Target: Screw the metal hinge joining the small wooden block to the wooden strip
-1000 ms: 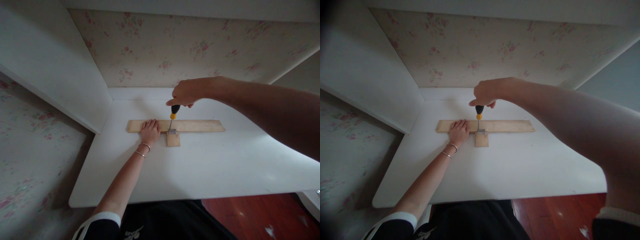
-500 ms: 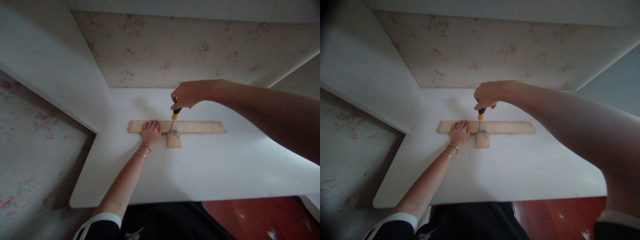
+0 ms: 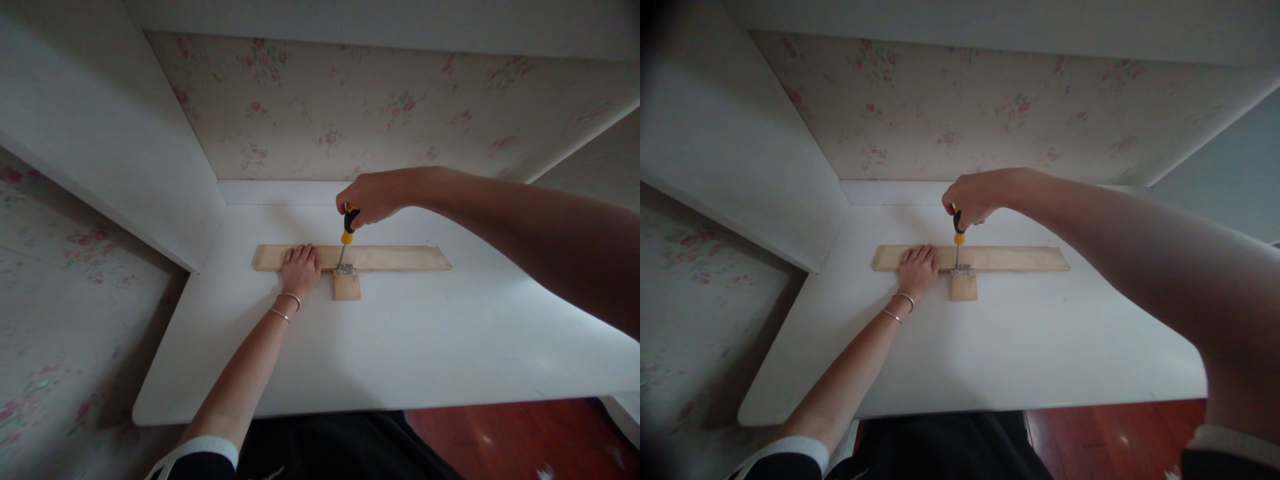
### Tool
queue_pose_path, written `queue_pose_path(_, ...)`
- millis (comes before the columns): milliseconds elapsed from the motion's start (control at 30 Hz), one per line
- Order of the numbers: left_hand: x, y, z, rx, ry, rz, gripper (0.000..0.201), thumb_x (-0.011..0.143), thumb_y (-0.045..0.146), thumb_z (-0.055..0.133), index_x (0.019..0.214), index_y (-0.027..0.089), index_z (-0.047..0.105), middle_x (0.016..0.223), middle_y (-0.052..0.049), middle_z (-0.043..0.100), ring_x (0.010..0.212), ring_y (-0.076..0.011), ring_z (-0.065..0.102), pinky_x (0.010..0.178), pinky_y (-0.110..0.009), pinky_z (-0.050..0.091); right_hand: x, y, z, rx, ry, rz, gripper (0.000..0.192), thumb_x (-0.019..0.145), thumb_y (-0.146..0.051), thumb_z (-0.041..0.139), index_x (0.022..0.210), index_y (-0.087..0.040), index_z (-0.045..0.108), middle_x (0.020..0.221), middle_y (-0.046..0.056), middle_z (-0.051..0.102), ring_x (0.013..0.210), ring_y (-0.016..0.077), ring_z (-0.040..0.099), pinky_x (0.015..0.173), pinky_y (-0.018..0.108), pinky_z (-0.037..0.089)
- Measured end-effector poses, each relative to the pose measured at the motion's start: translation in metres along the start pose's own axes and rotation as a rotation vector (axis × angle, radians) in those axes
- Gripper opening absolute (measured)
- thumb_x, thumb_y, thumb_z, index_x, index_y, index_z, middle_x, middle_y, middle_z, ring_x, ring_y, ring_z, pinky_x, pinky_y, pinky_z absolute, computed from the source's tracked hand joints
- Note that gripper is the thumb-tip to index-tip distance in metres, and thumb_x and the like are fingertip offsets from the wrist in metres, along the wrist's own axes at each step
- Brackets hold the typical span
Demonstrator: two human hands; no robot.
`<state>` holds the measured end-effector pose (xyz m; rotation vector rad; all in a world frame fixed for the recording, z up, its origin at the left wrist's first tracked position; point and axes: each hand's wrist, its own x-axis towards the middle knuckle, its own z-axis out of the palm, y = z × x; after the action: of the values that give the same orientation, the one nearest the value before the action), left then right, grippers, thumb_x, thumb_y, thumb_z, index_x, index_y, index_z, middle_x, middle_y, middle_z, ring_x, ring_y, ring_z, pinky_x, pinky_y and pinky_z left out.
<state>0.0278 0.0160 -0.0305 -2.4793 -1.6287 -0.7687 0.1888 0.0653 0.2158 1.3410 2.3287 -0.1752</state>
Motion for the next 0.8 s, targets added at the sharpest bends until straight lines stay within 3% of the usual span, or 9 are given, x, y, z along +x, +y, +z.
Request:
queue_pose_path(100, 0.0002, 0.0001, -0.0003, 0.001, 0.0, -0.003, 0.034, 0.093, 0.029, 0.035, 0.113, 0.019, 0.062, 0.12, -0.008, 0.062, 0.113, -0.0241, 0.051, 0.1, -0.043, 0.032, 0.0017, 0.0015, 0.0014, -0.018, -0.055, 0.069, 0.051, 0.083, -0.058, 0.046, 0.109, -0.018, 0.064, 0.071, 0.007, 0.067, 0.07, 0.0207, 0.061, 0.067, 0.033, 0.038)
queue_pose_path(233, 0.0002, 0.0002, -0.0009, -0.007, 0.003, 0.001, 0.034, 0.092, 0.028, 0.036, 0.113, 0.02, 0.061, 0.12, -0.008, 0.062, 0.113, -0.0243, 0.051, 0.098, -0.043, 0.033, 0.0, 0.0007, 0.0009, 0.057, -0.01, -0.06, 0.06, 0.075, -0.052, 0.06, 0.126, -0.022, 0.051, 0.082, 0.004, 0.069, 0.073, 0.0194, 0.061, 0.067, 0.031, 0.039)
queue_pose_path(333, 0.0003, 0.0, -0.0008, -0.007, 0.007, 0.006, 0.034, 0.092, 0.028, 0.036, 0.112, 0.02, 0.062, 0.119, -0.008, 0.063, 0.113, -0.0243, 0.052, 0.098, -0.044, 0.033, -0.0009, -0.0011, 0.0002, 0.016, -0.052, 0.054, 0.044, 0.08, -0.049, 0.055, 0.111, -0.019, 0.062, 0.072, 0.005, 0.068, 0.07, 0.0208, 0.062, 0.068, 0.033, 0.038)
queue_pose_path(400, 0.0004, -0.0002, -0.0004, -0.002, 0.009, 0.005, 0.034, 0.092, 0.028, 0.036, 0.111, 0.019, 0.062, 0.118, -0.009, 0.063, 0.112, -0.0243, 0.052, 0.098, -0.044, 0.033, -0.0004, -0.0011, 0.0007, 0.008, -0.02, 0.106, 0.047, 0.082, -0.054, 0.05, 0.108, -0.018, 0.064, 0.074, 0.007, 0.068, 0.074, 0.0235, 0.062, 0.071, 0.035, 0.038)
queue_pose_path(533, 0.0007, -0.0001, 0.0005, 0.0, 0.009, -0.001, 0.034, 0.092, 0.028, 0.036, 0.111, 0.02, 0.062, 0.117, -0.009, 0.063, 0.112, -0.0241, 0.052, 0.098, -0.043, 0.033, 0.0002, 0.0002, 0.0021, 0.047, -0.001, -0.027, 0.056, 0.074, -0.049, 0.062, 0.123, -0.023, 0.055, 0.087, 0.005, 0.069, 0.083, 0.023, 0.062, 0.073, 0.033, 0.039)
queue_pose_path(667, 0.0007, 0.0004, -0.0004, -0.006, 0.004, -0.004, 0.034, 0.092, 0.028, 0.036, 0.112, 0.02, 0.062, 0.118, -0.009, 0.063, 0.112, -0.0242, 0.052, 0.099, -0.043, 0.033, -0.0018, -0.0013, 0.0007, 0.007, -0.041, 0.104, 0.05, 0.081, -0.052, 0.053, 0.115, -0.017, 0.06, 0.075, 0.008, 0.069, 0.077, 0.0253, 0.063, 0.072, 0.036, 0.039)
queue_pose_path(800, 0.0005, 0.0009, -0.002, -0.002, -0.005, -0.005, 0.034, 0.092, 0.028, 0.036, 0.113, 0.02, 0.062, 0.119, -0.008, 0.063, 0.112, -0.0241, 0.052, 0.099, -0.043, 0.033, -0.0032, -0.0013, -0.0002, 0.039, -0.007, -0.036, 0.055, 0.077, -0.052, 0.058, 0.122, -0.022, 0.056, 0.081, 0.005, 0.07, 0.079, 0.0223, 0.062, 0.073, 0.033, 0.038)
